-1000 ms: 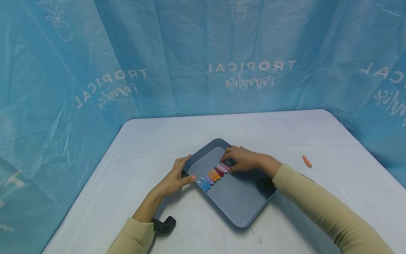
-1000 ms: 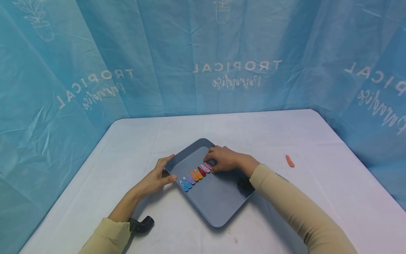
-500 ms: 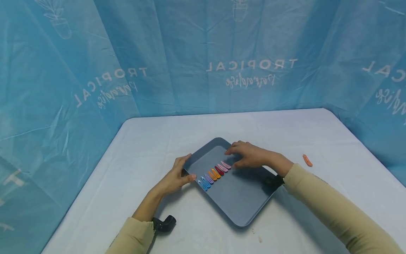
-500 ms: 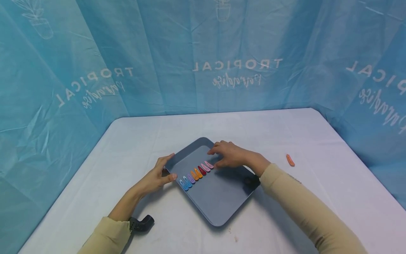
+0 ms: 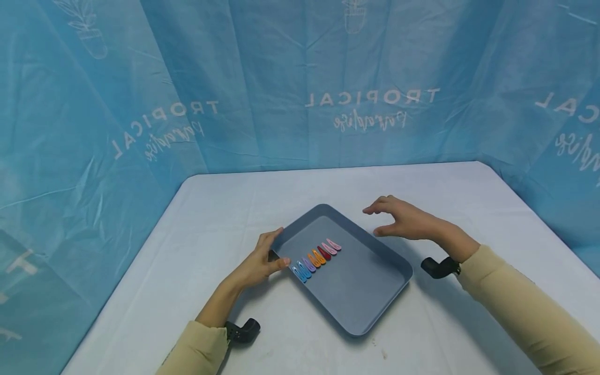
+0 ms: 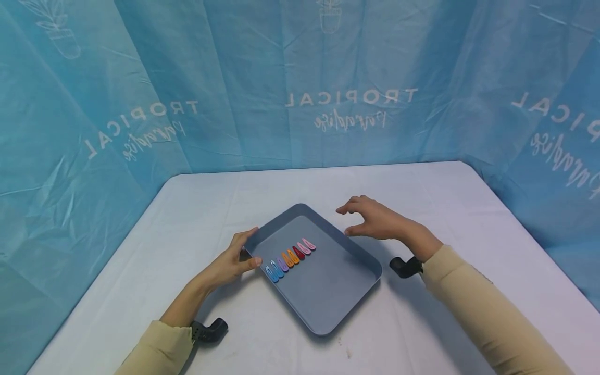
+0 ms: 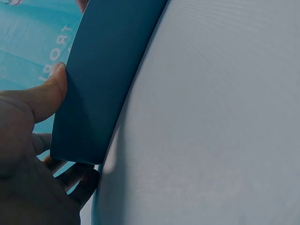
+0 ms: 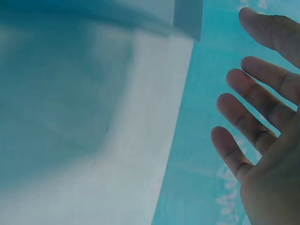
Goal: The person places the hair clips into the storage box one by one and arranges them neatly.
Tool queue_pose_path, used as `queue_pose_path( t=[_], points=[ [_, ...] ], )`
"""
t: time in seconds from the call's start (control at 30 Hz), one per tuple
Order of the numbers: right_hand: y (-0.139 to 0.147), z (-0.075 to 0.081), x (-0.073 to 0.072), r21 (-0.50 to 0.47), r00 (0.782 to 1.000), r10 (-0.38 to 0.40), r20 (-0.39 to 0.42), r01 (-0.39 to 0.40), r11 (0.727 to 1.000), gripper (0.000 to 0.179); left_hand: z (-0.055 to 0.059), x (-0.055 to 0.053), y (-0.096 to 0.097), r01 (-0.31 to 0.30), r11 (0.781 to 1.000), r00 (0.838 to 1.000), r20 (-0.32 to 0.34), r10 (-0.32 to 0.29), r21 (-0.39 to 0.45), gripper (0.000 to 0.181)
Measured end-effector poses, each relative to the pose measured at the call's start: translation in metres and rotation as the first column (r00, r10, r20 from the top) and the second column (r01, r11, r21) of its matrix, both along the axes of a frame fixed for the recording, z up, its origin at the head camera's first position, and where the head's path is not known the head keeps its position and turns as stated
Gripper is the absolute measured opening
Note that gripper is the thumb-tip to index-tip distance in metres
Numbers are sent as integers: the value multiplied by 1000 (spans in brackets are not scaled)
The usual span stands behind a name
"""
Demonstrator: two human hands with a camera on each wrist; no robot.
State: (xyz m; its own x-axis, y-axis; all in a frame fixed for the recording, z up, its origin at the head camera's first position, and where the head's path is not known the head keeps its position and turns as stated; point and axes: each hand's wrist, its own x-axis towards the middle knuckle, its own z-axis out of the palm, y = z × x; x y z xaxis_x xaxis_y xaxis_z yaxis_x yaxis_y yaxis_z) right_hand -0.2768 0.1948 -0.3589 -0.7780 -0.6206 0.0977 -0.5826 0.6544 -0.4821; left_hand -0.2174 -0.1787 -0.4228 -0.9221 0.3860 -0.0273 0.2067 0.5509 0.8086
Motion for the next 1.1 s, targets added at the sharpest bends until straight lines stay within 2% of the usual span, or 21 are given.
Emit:
queue_pose_path(
  t=[0.23,0.5,0.73,0.97,1.1],
  points=[
    [35,-4,-1,0,999,-42,-25,42,999,54,0,0,0,2,1000,1000,7,-2,2,85],
    [72,-12,-1,10,991,-126,-54,127,992,54,0,0,0,2,1000,1000,-2,-2,1,85],
    [96,-19,6,15,978,-209,23,208,978,54,0,0,0,-2,1000,1000,2,2,-3,84],
    [116,-25,11,33,942,-292,168,290,956,58,-1,-1,0,-10,1000,1000,6,10,-11,84],
    [126,-30,11,50,946,-292,143,288,956,59,-2,-1,0,-15,1000,1000,4,15,-8,86]
  ],
)
